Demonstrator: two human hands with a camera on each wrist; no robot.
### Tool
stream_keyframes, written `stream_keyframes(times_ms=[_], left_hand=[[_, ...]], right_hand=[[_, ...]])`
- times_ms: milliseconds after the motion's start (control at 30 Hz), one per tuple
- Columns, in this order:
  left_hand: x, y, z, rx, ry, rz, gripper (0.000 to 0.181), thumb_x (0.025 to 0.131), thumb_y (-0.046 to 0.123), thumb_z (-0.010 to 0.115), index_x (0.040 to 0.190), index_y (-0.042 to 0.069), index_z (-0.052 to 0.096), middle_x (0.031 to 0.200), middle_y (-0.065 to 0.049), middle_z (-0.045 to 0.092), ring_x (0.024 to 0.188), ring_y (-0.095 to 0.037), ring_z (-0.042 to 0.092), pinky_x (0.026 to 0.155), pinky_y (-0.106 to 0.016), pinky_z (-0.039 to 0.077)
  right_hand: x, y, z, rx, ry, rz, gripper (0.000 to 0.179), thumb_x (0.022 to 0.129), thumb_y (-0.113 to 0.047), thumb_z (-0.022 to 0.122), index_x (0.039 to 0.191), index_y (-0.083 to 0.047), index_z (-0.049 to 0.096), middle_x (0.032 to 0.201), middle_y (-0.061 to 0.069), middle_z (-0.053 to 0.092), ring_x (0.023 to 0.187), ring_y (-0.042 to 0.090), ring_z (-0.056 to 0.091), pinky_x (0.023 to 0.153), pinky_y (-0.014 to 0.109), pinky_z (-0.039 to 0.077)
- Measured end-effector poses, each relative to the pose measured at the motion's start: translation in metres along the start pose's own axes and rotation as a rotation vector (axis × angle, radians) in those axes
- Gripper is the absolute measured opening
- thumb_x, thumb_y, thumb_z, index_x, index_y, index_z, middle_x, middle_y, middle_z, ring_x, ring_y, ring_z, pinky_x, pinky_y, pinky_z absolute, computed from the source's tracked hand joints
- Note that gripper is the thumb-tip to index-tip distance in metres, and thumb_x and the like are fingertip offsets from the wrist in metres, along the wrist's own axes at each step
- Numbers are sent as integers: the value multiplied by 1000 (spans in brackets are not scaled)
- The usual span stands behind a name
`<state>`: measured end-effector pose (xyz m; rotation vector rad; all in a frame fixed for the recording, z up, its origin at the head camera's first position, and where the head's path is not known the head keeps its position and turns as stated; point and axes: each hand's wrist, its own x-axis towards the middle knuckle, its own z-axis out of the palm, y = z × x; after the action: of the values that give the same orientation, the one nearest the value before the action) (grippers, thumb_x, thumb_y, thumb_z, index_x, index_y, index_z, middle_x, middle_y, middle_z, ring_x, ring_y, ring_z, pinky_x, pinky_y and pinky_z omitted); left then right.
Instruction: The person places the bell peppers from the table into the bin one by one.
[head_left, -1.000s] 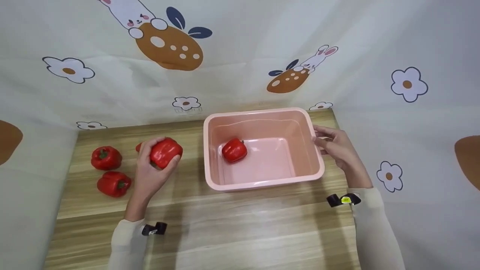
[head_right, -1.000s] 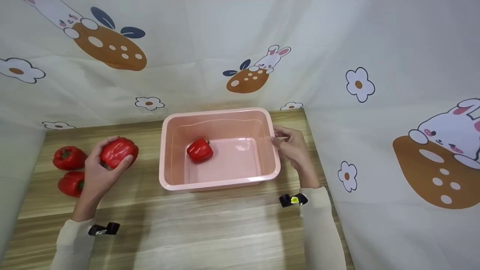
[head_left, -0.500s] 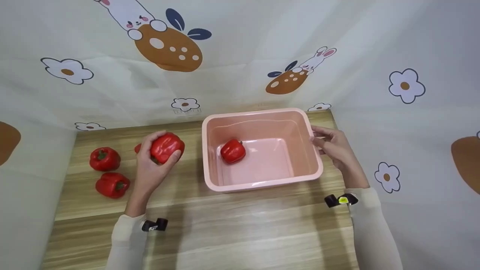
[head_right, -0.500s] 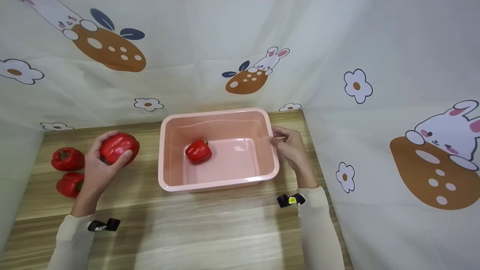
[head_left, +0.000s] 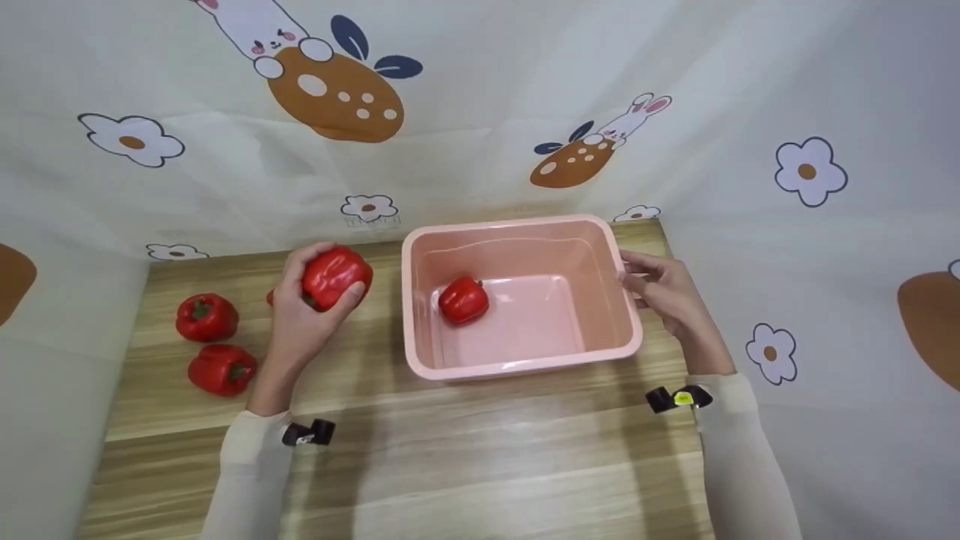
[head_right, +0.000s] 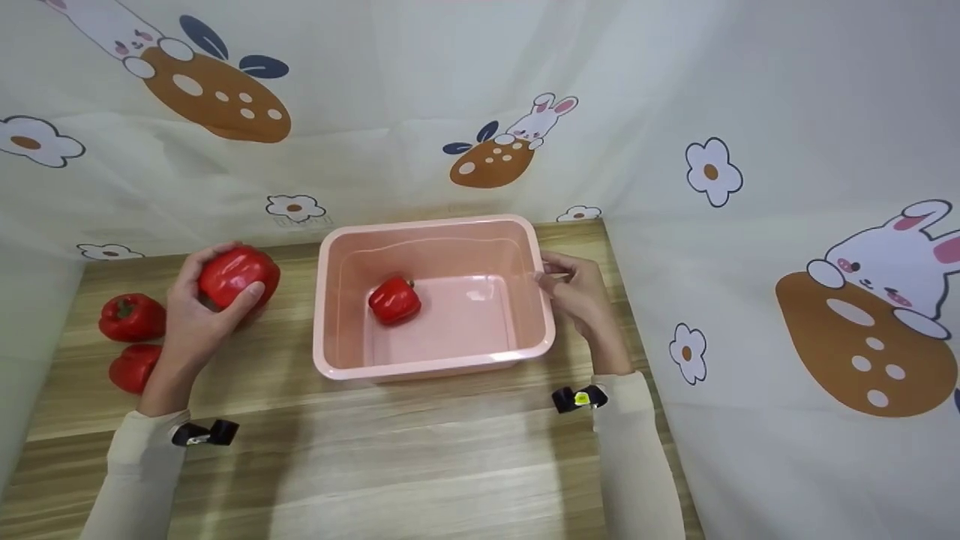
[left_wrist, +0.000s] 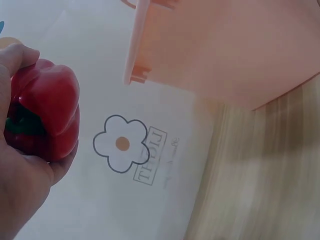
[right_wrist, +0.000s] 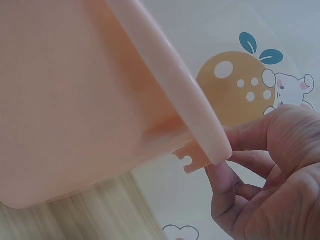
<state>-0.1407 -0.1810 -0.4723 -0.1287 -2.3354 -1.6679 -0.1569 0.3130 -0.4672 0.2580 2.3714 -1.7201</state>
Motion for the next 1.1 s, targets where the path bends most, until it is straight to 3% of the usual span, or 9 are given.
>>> stream_keyframes(times_ms=[333,667,933,1100], left_hand=[[9,12,10,22,-36,46,62,81,19,83,137,19,55,137,1,55,120,-14,54,93,-23,55],[17,21,28,3,-103,70,63,82,22,83,138,17,54,139,0,54,124,-20,54,97,-50,56],[23,31,35,10,-149,95,64,82,25,83,138,22,53,139,1,55,125,-20,53,96,-50,57],[22,36,34,4,-163,111,65,81,20,83,138,20,53,140,0,54,127,-20,52,96,-50,57]], right_hand=[[1,1,1,-1,-7,-12,45,96,-9,64,141,-5,57,109,9,59,84,8,67,75,37,63],[-4,7,-5,-4,9,0,46,97,-10,63,142,-3,56,106,3,60,83,6,67,70,32,63],[-2,3,-4,3,14,-11,46,97,-10,63,142,-4,56,106,4,60,82,6,66,70,30,63],[0,1,1,-18,-2,-13,45,97,-11,62,142,-4,57,110,8,60,84,6,66,72,32,63]])
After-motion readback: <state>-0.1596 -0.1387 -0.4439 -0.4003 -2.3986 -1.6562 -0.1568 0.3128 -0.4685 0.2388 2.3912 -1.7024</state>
